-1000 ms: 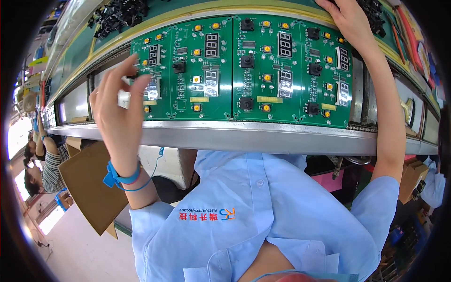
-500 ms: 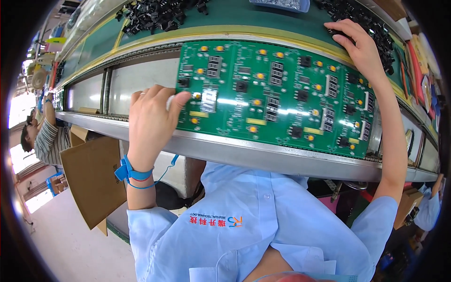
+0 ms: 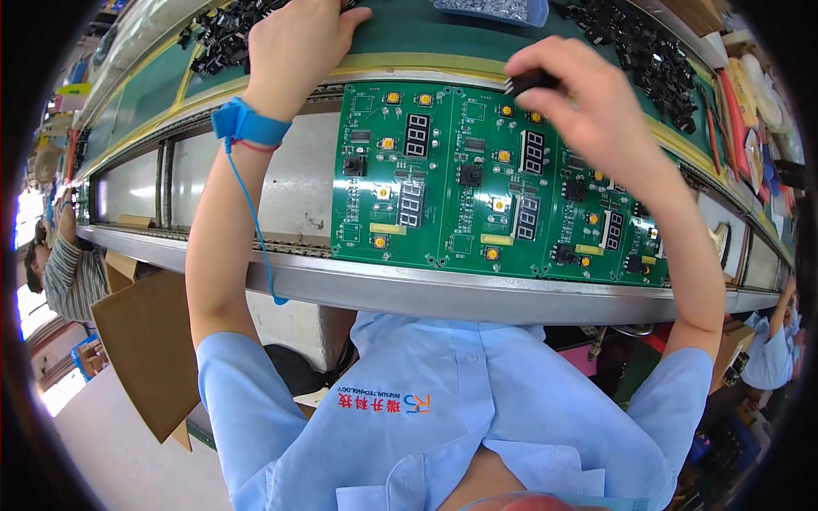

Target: The person assembles electronic components and switches onto printed circuit boards by hand, placing them on a conveyor belt for the next stage of production.

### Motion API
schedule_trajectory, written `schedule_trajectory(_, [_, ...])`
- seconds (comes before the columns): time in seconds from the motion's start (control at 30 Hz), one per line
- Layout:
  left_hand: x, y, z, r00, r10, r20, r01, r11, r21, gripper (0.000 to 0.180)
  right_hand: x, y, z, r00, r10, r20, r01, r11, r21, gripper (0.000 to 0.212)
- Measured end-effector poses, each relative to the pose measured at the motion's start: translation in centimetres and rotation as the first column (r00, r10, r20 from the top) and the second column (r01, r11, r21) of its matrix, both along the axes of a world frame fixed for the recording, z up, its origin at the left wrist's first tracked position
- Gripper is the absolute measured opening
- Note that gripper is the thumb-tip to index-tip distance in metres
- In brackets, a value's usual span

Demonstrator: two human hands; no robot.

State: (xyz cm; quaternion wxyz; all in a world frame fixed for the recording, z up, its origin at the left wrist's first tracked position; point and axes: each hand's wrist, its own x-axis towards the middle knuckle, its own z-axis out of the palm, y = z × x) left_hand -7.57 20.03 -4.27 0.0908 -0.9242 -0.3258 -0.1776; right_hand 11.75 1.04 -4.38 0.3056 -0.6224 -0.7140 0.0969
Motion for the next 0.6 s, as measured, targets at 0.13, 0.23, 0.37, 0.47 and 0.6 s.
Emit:
schedule_trajectory(0.13, [0.6,0.5,-1.0,1.0,-0.013,0.015,0.014,1.0,-0.009,0.023,-2.2,0.9,-1.6,0.992,0.077,0.096,-0.081,0.996,0.036,0.018])
schedule_trajectory(0.23, [0.0,1.4,-2.3,0.999,-0.036,0.009,0.036,0.999,-0.011,0.02,-2.7,1.4,-2.1,0.981,0.088,0.17,-0.088,0.996,-0.004,0.018])
schedule_trajectory(0.37, [-0.9,2.3,-2.8,0.971,-0.222,0.089,0.227,0.972,-0.057,0.017,-3.3,1.5,-2.0,0.968,0.043,0.246,-0.049,0.999,0.018,0.016])
schedule_trajectory(0.47, [-1.3,1.9,-2.1,0.937,-0.298,0.183,0.325,0.936,-0.135,0.016,-3.7,1.5,-1.7,0.965,0.032,0.259,-0.031,0.999,-0.008,0.016])
schedule_trajectory(0.6, [-1.8,2.0,-1.3,0.881,-0.331,0.337,0.403,0.899,-0.172,0.017,-3.7,1.6,-1.7,0.964,0.008,0.267,-0.01,1.0,0.007,0.016])
